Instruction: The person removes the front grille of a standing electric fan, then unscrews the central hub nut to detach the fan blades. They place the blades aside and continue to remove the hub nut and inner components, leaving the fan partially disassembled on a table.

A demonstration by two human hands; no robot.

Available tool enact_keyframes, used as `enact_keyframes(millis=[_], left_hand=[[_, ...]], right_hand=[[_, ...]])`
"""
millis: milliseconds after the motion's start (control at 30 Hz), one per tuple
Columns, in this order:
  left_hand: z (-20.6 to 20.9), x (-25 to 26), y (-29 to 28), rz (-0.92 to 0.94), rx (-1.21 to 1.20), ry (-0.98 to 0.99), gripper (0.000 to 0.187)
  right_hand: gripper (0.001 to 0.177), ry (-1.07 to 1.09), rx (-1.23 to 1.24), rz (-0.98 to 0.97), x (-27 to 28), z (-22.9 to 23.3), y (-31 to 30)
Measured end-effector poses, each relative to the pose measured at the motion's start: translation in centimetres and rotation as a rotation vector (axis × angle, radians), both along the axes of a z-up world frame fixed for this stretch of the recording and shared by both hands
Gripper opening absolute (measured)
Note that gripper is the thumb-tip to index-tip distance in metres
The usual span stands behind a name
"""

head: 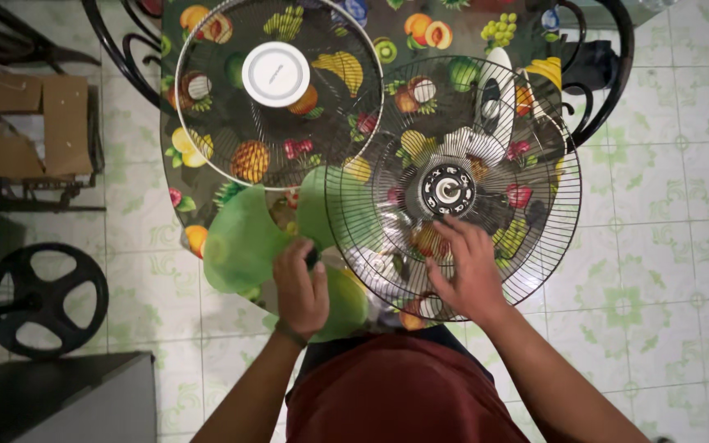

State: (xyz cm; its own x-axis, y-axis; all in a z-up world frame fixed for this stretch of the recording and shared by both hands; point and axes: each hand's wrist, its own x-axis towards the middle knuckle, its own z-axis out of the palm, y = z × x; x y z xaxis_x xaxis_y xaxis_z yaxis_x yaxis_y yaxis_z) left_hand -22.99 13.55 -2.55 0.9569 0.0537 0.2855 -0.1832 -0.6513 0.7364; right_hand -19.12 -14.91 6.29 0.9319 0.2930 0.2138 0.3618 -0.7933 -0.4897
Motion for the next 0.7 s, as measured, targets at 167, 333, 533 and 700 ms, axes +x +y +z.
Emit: enact_keyframes(millis=[167,333,533,700], left_hand=[[-1.7,-0.5,0.3,-0.189,0.109,0.079,0.023],[-2.3,0.3,-0.7,-0.387,0.176,0.075,0.021],[-3.0,1.8,-2.6,-0.57,0.358,0.109,0.022],[-5.1,2.1,-4.2,-0.601,0.397,0.085,0.025]], right_hand=[[0.041,-0.027,0.028,-0.037,-2.7,0.9,1.1],[0.01,-0.042,0.131,-0.044,-5.9,1.4,1.9],[0.007,-0.015,0.248,0.091,-9.1,1.9,3.1],[0.006,0.151,0.245,0.156,-10.7,1.6,3.9]])
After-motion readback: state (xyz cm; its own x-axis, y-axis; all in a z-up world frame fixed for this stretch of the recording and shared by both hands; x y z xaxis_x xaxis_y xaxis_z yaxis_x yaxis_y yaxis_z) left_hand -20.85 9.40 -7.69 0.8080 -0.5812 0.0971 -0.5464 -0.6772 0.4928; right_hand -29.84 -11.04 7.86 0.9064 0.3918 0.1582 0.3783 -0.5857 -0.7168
